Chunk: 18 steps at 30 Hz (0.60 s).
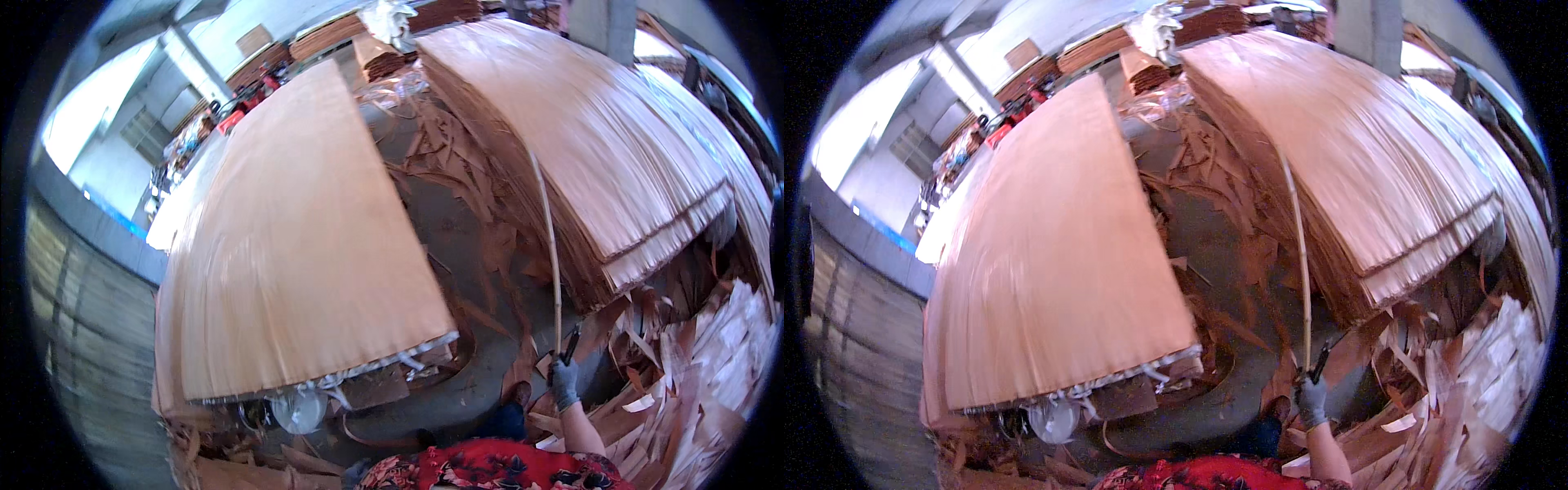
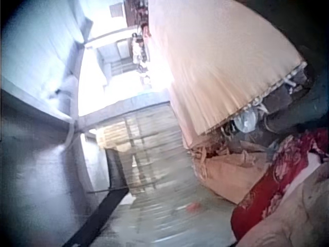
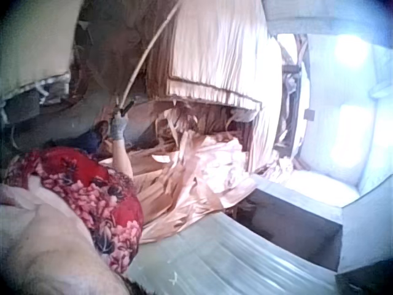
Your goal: The person applies thin wood veneer sheets to a large curved surface using a brush and adhesive. They smooth the veneer, trim the edges with a utility knife, and stack the finished pieces.
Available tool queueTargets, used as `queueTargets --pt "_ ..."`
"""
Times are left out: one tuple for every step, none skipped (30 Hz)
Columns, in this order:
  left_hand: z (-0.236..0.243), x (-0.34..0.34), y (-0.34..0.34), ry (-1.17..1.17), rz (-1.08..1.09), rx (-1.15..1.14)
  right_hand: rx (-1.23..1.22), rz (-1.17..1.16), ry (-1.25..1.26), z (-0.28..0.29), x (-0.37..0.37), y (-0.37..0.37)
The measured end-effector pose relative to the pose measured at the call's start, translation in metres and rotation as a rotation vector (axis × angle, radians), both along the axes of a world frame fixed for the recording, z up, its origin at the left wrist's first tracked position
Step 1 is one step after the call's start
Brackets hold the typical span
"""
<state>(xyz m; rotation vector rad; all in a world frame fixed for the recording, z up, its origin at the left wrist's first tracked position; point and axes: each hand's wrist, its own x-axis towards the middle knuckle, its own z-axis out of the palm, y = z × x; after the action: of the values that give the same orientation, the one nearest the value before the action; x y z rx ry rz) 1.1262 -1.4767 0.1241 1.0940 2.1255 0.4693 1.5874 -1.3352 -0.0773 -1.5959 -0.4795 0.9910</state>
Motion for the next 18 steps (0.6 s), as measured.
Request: queueTargets --pt "-0.005 -0.019 -0.013 0.003 0.026 0.018 0.008 0.028 0.084 0.018 -0.033 -0.003" --pt "-0.010 -0.038 -0.022 0.011 0.049 0.043 -0.043 0.104 0.240 0.039 -0.063 -0.006" --pt "-0.018 -0.058 -0.025 0.017 0.060 0.069 -0.099 0.171 0.386 0.091 -0.095 -0.007" --pt "-0.022 -0.074 -0.027 0.021 0.078 0.103 -0.155 0.248 0.528 0.127 -0.123 -0.005" --pt "-0.028 -0.090 -0.024 0.028 0.079 0.131 -0.144 0.313 0.514 0.134 -0.140 -0.003" --pt "-0.034 -0.106 -0.025 0.044 0.098 0.164 -0.146 0.389 0.514 0.133 -0.162 -0.001" --pt "-0.039 -0.121 -0.030 0.068 0.122 0.192 -0.157 0.470 0.527 0.135 -0.187 -0.001" --pt "-0.053 -0.143 -0.036 0.102 0.159 0.280 -0.173 0.502 0.674 0.183 -0.231 0.002" --pt "-0.060 -0.161 -0.031 0.123 0.171 0.387 -0.191 0.540 0.688 0.186 -0.249 0.002" --pt "-0.055 -0.172 -0.021 0.132 0.181 0.538 -0.209 0.572 0.698 0.184 -0.263 0.006" --pt "-0.049 -0.181 -0.012 0.155 0.202 0.688 -0.231 0.616 0.714 0.183 -0.276 0.013" --pt "-0.047 -0.197 -0.012 0.125 0.195 0.671 -0.312 0.652 0.731 0.184 -0.289 0.019" --pt "-0.046 -0.217 -0.019 0.101 0.199 0.646 -0.317 0.712 0.817 0.190 -0.304 0.024" --pt "-0.044 -0.232 -0.028 0.077 0.208 0.623 -0.327 0.775 0.903 0.200 -0.320 0.030" --pt "-0.036 -0.242 -0.031 0.064 0.318 0.664 -0.342 0.831 0.986 0.205 -0.334 0.036" --pt "-0.022 -0.247 -0.033 0.058 0.429 0.702 -0.346 0.881 1.030 0.190 -0.342 0.043" --pt "-0.025 -0.256 -0.042 0.077 0.505 0.718 -0.342 0.876 0.990 0.178 -0.351 0.049" --pt "-0.025 -0.263 -0.050 0.099 0.580 0.728 -0.347 0.877 0.958 0.172 -0.366 0.055"
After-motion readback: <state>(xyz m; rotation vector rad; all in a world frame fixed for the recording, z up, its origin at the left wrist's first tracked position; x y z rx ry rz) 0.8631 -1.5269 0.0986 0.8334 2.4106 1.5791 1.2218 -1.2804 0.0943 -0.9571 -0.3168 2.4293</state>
